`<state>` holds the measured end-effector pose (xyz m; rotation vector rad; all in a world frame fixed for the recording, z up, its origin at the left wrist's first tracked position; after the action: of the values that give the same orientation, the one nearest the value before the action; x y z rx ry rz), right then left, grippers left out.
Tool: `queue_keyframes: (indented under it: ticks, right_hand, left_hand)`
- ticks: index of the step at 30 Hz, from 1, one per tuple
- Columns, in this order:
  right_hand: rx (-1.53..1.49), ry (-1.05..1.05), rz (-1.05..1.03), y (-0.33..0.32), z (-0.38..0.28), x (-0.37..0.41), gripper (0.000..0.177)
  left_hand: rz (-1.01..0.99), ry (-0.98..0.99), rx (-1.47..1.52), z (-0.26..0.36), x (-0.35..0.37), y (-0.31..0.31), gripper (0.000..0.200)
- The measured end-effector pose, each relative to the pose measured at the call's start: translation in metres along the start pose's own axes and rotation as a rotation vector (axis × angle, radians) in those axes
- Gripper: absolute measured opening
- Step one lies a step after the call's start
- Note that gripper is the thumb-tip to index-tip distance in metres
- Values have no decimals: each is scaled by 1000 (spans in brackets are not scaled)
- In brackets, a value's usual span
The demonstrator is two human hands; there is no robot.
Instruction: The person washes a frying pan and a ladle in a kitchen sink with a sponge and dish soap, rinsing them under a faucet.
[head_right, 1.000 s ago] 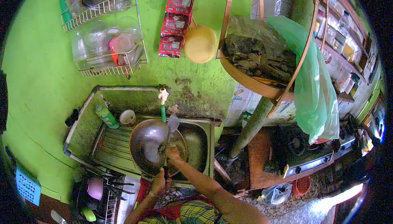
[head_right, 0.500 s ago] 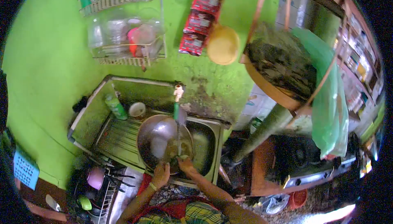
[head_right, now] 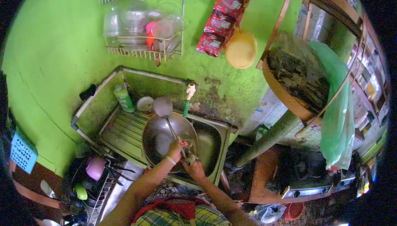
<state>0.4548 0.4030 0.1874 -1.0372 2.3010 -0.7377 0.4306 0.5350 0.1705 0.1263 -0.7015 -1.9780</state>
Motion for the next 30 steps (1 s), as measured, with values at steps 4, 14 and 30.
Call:
queue_keyframes:
  ticks: [4,14,30]
  right_hand:
    - [99,50,-118,-12,-1,5,31]
    - [790,-505,76,46,129,-23,33]
    - [364,-45,-472,51,49,-43,45]
  left_hand:
    - [120,65,22,49,-1,13,30]
    - [-21,174,-627,182,20,-48,32]
    - [-61,392,-1083,144,44,-256,24]
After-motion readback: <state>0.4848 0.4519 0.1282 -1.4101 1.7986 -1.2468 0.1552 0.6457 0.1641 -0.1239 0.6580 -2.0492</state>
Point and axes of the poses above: each hand's wrist, its own x-axis away from the middle knuckle, its own y-axis out of the palm, z = x × y, the point moved 1 cm from there along -x, towards the middle knuckle, and after that the axes turned 5 degrees about y, right-handed, at the moved point
